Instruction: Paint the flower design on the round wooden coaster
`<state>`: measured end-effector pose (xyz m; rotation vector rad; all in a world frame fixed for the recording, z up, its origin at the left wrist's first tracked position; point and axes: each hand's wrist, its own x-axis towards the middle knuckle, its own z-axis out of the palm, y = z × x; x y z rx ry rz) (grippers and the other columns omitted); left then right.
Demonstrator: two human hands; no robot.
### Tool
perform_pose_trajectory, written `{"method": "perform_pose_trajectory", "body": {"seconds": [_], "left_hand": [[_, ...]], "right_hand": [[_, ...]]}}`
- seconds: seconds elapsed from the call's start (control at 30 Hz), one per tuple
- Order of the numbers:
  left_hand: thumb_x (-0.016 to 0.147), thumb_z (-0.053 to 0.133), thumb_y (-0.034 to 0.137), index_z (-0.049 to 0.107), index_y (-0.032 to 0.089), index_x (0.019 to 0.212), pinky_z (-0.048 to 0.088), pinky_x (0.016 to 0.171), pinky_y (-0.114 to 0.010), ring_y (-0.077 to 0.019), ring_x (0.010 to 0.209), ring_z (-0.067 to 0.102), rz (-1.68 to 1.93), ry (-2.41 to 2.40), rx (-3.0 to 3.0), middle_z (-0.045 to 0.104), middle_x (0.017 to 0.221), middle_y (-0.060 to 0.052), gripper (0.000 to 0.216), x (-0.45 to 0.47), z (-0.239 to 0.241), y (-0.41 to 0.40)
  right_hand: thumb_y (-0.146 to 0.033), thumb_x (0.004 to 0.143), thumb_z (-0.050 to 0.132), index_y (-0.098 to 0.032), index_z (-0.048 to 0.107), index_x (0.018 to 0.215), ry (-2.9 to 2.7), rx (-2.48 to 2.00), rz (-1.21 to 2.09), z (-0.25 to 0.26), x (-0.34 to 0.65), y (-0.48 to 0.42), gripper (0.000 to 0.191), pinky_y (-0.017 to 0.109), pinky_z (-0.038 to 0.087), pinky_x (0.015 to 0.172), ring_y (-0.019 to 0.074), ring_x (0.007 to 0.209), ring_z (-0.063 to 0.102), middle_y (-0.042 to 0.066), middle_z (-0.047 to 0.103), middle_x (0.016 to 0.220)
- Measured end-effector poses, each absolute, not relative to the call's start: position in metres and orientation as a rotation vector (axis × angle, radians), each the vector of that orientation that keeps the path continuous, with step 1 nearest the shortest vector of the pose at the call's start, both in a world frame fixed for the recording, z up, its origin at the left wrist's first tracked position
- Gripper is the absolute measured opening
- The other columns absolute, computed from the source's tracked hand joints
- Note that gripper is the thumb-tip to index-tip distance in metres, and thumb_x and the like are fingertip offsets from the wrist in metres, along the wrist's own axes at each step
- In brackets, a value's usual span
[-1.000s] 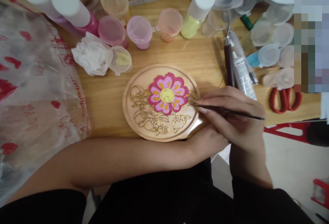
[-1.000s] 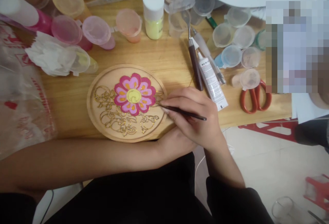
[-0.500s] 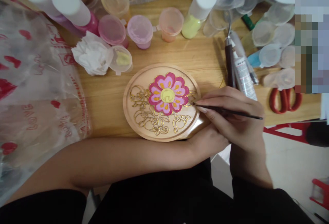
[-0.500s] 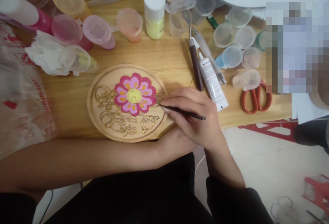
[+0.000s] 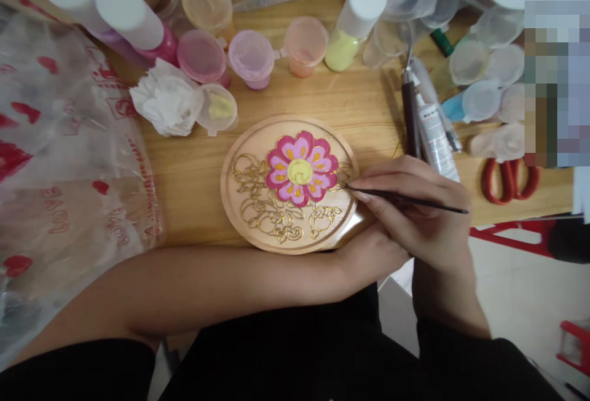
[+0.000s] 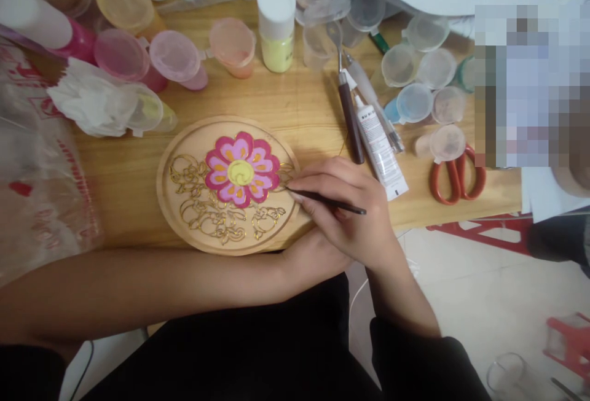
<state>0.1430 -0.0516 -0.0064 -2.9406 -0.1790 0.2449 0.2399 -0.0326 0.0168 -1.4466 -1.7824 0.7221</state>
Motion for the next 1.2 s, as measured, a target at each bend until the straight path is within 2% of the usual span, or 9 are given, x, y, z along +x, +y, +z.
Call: {"method": "perform_pose_trajectory", "body": {"seconds": [0.3, 0.57, 0.93, 1.1, 1.2], "left_hand": [[0.090, 0.020, -0.004, 0.032, 0.005, 0.149, 0.054, 0.093, -0.036, -0.0271, 0.127, 0.054, 0.251, -0.201, -2.926, 0.048, 0.145, -0.020, 0.061, 0.1411, -0.0024, -0.0502], [0.090, 0.019, -0.006, 0.036, 0.008, 0.148, 0.055, 0.088, -0.031, -0.0236, 0.120, 0.058, 0.245, -0.231, -2.953, 0.050, 0.145, -0.017, 0.062, 0.1417, -0.0036, -0.0505], [0.090, 0.018, -0.004, 0.034, 0.006, 0.148, 0.054, 0.093, -0.039, -0.0276, 0.125, 0.054, 0.284, -0.162, -2.916, 0.048, 0.145, -0.020, 0.061, 0.1431, -0.0034, -0.0518], [0.090, 0.021, -0.006, 0.045, 0.006, 0.142, 0.051, 0.098, -0.036, -0.0252, 0.124, 0.055, 0.148, -0.302, -2.993, 0.059, 0.133, -0.016, 0.059, 0.1396, -0.0022, -0.0508], [0.091, 0.023, -0.008, 0.053, 0.008, 0.137, 0.046, 0.104, -0.032, -0.0216, 0.125, 0.056, 0.059, -0.380, -3.043, 0.061, 0.133, -0.012, 0.057, 0.1360, -0.0002, -0.0495]], "right_hand": [[-0.016, 0.083, 0.068, -0.025, 0.073, 0.092, -1.783, -1.454, 0.703, 0.0168, 0.2423, -0.0326, 0.014, 0.034, 0.058, 0.075, 0.0172, 0.082, 0.069, 0.002, 0.073, 0.088], [-0.015, 0.082, 0.069, -0.025, 0.073, 0.092, -1.775, -1.453, 0.718, 0.0162, 0.2411, -0.0321, 0.015, 0.034, 0.058, 0.076, 0.0173, 0.084, 0.069, 0.002, 0.073, 0.088], [-0.016, 0.083, 0.068, -0.026, 0.073, 0.092, -1.788, -1.450, 0.707, 0.0156, 0.2415, -0.0318, 0.014, 0.034, 0.059, 0.074, 0.0175, 0.083, 0.069, 0.002, 0.073, 0.088], [-0.014, 0.082, 0.068, -0.025, 0.072, 0.094, -1.807, -1.434, 0.703, 0.0159, 0.2414, -0.0319, 0.016, 0.034, 0.059, 0.075, 0.0169, 0.083, 0.069, 0.002, 0.073, 0.089], [-0.015, 0.083, 0.068, -0.026, 0.072, 0.094, -1.801, -1.441, 0.709, 0.0158, 0.2412, -0.0320, 0.016, 0.035, 0.059, 0.075, 0.0177, 0.084, 0.069, 0.002, 0.073, 0.089]]}}
